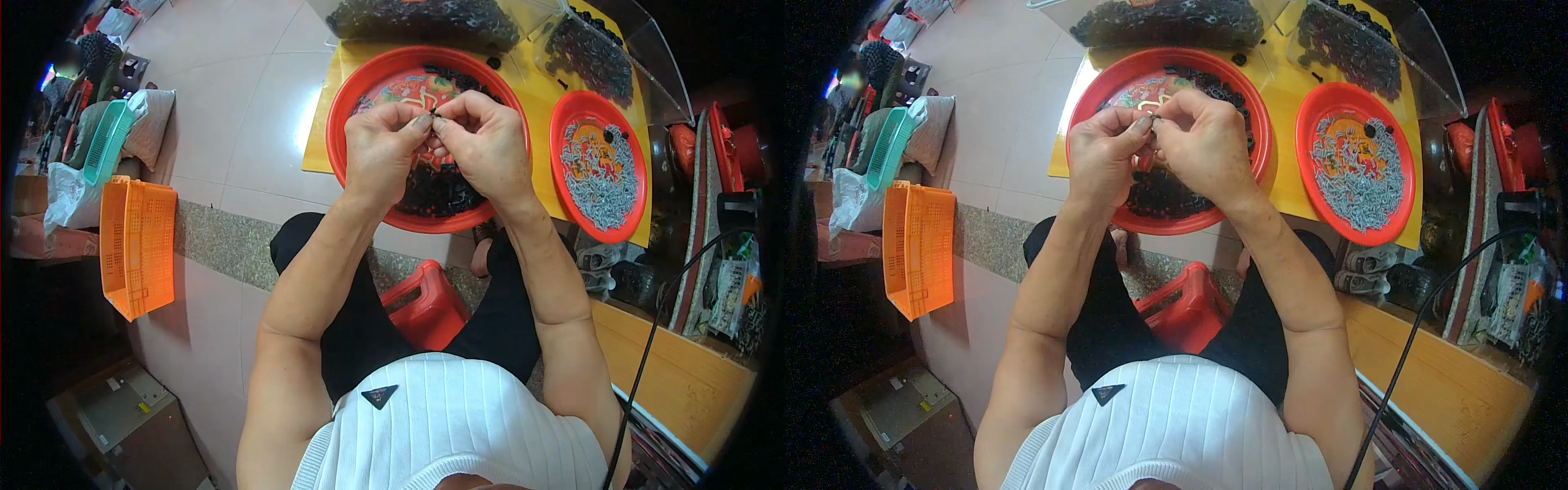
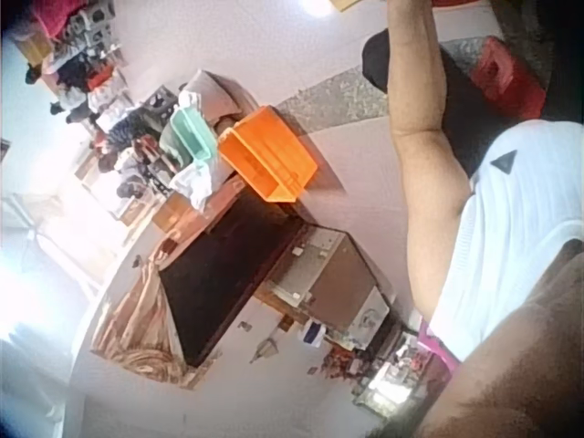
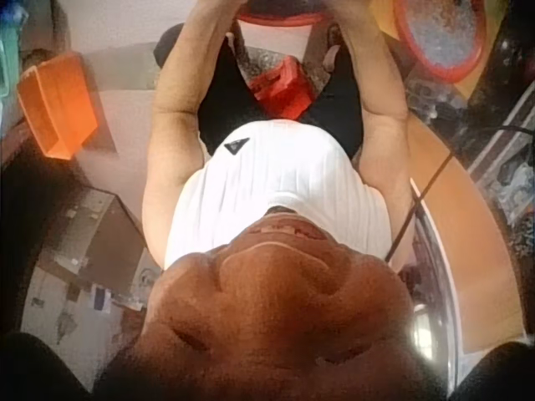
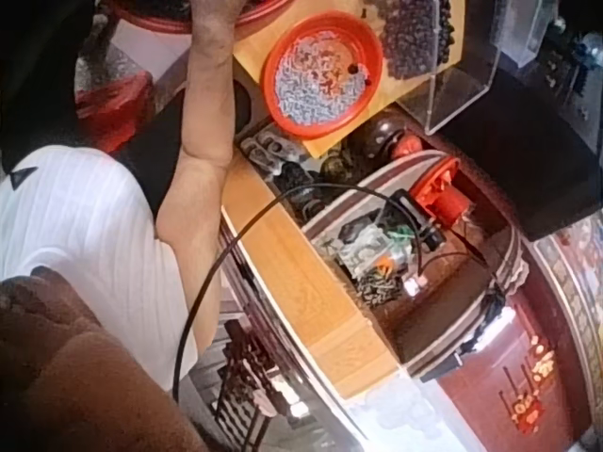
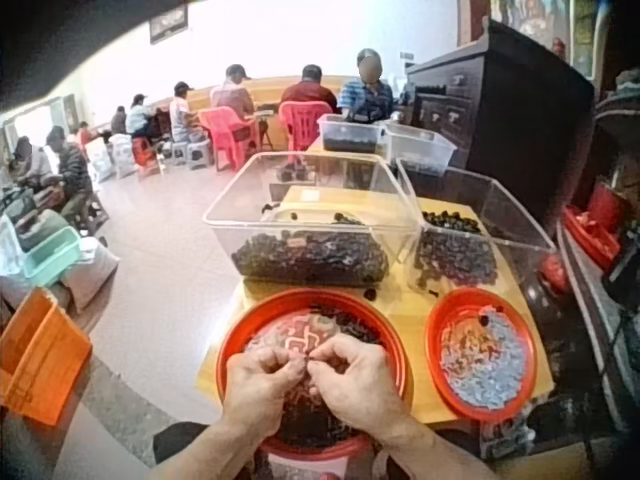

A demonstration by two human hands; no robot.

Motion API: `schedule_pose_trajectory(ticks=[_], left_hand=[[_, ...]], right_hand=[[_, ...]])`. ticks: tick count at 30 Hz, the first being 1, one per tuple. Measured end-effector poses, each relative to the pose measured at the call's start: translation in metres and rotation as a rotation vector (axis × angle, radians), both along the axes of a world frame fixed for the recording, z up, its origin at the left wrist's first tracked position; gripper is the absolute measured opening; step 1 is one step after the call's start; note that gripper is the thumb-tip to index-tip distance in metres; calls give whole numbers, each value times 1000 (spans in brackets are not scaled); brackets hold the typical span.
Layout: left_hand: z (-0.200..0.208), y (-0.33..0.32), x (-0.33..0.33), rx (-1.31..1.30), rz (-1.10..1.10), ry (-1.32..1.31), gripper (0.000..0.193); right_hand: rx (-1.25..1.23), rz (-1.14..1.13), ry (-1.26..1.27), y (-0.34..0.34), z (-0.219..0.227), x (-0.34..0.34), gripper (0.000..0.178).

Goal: The person sorts and assembles small black plastic clips and metal parts by hand, placing them onto trays.

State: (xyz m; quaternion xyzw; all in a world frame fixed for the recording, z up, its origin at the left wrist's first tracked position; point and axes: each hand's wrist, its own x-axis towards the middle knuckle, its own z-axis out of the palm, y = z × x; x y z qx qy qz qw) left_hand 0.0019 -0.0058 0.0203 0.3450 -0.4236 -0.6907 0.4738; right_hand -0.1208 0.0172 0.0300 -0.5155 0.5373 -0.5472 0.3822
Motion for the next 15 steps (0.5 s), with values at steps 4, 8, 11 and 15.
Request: schedule_pose_trajectory(ticks=[4,8,11,15], left_hand=[[-3,-2,2,20,-18,-29,9],[-6,-1,4,-3,1,3,13],[-4,-2,3,-148,55,-103,16],[-13,1,-5,-675,-106,-647,15]], right_hand=[[134,57,-116,-1,-4,-5,5],[95,97,-178,-4,2,-20,6],[58,3,-268,-8,10,-43,7],[27,-51,-310,-11,6,-55,7]])
